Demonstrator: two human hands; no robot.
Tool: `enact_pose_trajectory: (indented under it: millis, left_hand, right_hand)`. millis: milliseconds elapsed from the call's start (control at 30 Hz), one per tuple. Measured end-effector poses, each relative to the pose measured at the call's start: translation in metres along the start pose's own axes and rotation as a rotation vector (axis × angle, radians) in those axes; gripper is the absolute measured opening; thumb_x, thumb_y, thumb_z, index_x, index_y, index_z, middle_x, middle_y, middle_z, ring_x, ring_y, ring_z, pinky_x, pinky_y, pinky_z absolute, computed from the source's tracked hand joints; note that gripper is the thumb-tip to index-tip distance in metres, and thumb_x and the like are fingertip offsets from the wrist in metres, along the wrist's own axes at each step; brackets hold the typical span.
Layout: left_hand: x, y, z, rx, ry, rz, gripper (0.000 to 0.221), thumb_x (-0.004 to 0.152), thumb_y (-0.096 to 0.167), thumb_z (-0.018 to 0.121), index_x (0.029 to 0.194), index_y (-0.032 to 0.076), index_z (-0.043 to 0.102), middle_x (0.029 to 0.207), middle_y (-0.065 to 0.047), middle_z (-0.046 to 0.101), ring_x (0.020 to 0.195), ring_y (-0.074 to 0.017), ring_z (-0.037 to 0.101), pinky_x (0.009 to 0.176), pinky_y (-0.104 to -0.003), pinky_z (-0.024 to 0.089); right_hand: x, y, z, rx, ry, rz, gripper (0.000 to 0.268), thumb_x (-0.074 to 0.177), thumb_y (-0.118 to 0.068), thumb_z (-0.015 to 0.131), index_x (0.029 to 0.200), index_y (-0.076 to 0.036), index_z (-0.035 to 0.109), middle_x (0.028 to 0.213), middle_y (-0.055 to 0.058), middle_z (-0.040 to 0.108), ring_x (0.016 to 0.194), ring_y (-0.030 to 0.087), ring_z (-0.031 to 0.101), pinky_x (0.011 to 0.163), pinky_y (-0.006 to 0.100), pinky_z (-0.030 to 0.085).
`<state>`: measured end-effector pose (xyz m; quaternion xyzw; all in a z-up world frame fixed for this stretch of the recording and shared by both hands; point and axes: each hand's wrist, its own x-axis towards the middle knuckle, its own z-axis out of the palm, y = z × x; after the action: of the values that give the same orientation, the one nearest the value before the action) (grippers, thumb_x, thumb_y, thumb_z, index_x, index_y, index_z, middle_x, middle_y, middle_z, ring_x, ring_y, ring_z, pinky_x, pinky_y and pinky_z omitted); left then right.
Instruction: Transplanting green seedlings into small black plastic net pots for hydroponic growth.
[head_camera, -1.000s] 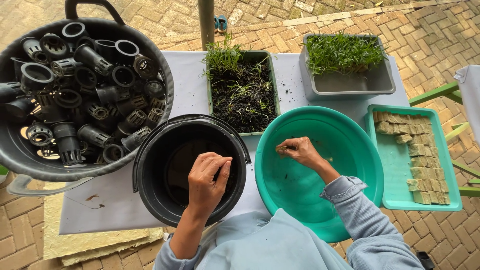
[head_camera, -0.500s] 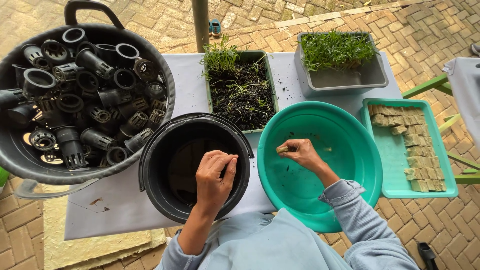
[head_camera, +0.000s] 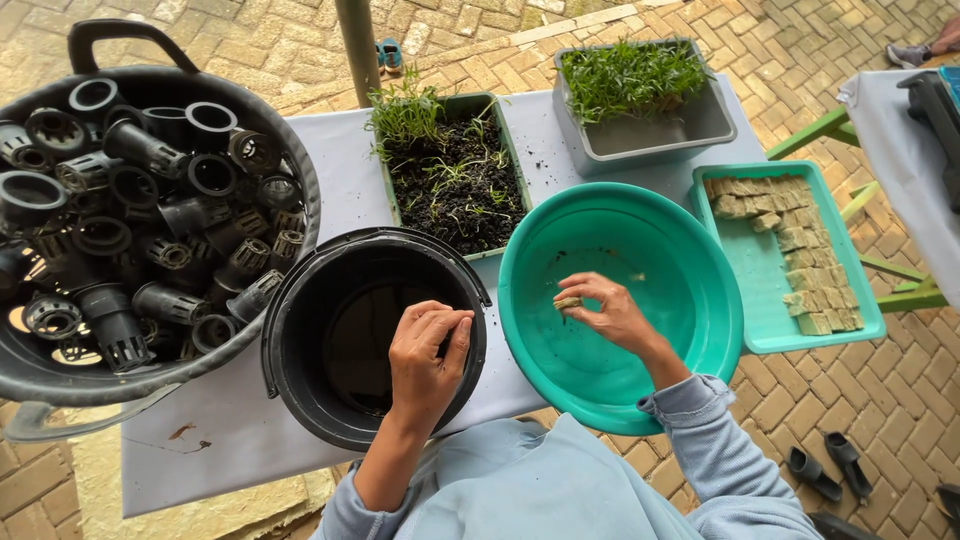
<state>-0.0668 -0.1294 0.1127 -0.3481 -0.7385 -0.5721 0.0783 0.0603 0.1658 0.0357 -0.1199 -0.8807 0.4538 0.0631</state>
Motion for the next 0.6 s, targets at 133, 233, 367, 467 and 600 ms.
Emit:
enact_pose_trajectory:
  millis: [133,233,367,467,600]
  left_hand:
    - [0.001,0.003,-0.002,-0.007,-0.017,0.012,0.007,0.091,0.005,0.074,0.096,0.003,0.077,0.09,-0.008,0.074,0.097,-0.0244,0.068,0.082,-0.034,0.056]
    - [0.001,0.002,-0.002,-0.002,-0.035,-0.032,0.007,0.09,0.005,0.074,0.096,0.003,0.077,0.088,-0.008,0.073,0.095,-0.0245,0.068,0.079,-0.034,0.055]
    - [0.002,0.001,0.0,0.024,0.007,-0.002,0.008,0.09,0.005,0.074,0.097,0.003,0.077,0.089,-0.008,0.073,0.097,-0.0247,0.068,0.083,-0.034,0.055]
    - [0.002,0.0,0.0,0.046,0.028,-0.026,0.008,0.09,0.005,0.074,0.097,0.003,0.077,0.088,-0.008,0.073,0.096,-0.0248,0.068,0.082,-0.034,0.055]
    - [0.003,-0.002,0.001,0.074,0.047,-0.049,0.008,0.089,0.004,0.073,0.096,0.002,0.077,0.087,-0.009,0.073,0.095,-0.0253,0.067,0.082,-0.035,0.055]
  right_hand:
    - [-0.016,0.013,-0.049,-0.158,0.169,-0.153,0.021,0.085,-0.009,0.079,0.105,-0.008,0.08,0.111,0.011,0.074,0.103,0.023,0.068,0.089,0.034,0.056]
    - [-0.038,0.051,-0.099,0.102,0.457,0.122,0.021,0.092,-0.008,0.075,0.114,-0.007,0.075,0.108,0.007,0.074,0.098,0.017,0.07,0.09,0.032,0.057]
    - [-0.084,0.159,-0.168,0.117,0.882,0.168,0.026,0.093,0.0,0.075,0.119,-0.001,0.071,0.114,0.01,0.073,0.101,0.016,0.071,0.091,0.029,0.058]
    - [-0.122,0.26,-0.193,-0.202,0.975,0.358,0.025,0.09,-0.007,0.081,0.114,-0.002,0.074,0.109,0.012,0.076,0.097,0.02,0.072,0.088,0.034,0.057]
    - [-0.153,0.374,-0.194,-0.597,0.797,0.712,0.033,0.082,-0.034,0.089,0.103,-0.012,0.079,0.098,0.011,0.078,0.088,0.028,0.073,0.081,0.043,0.056]
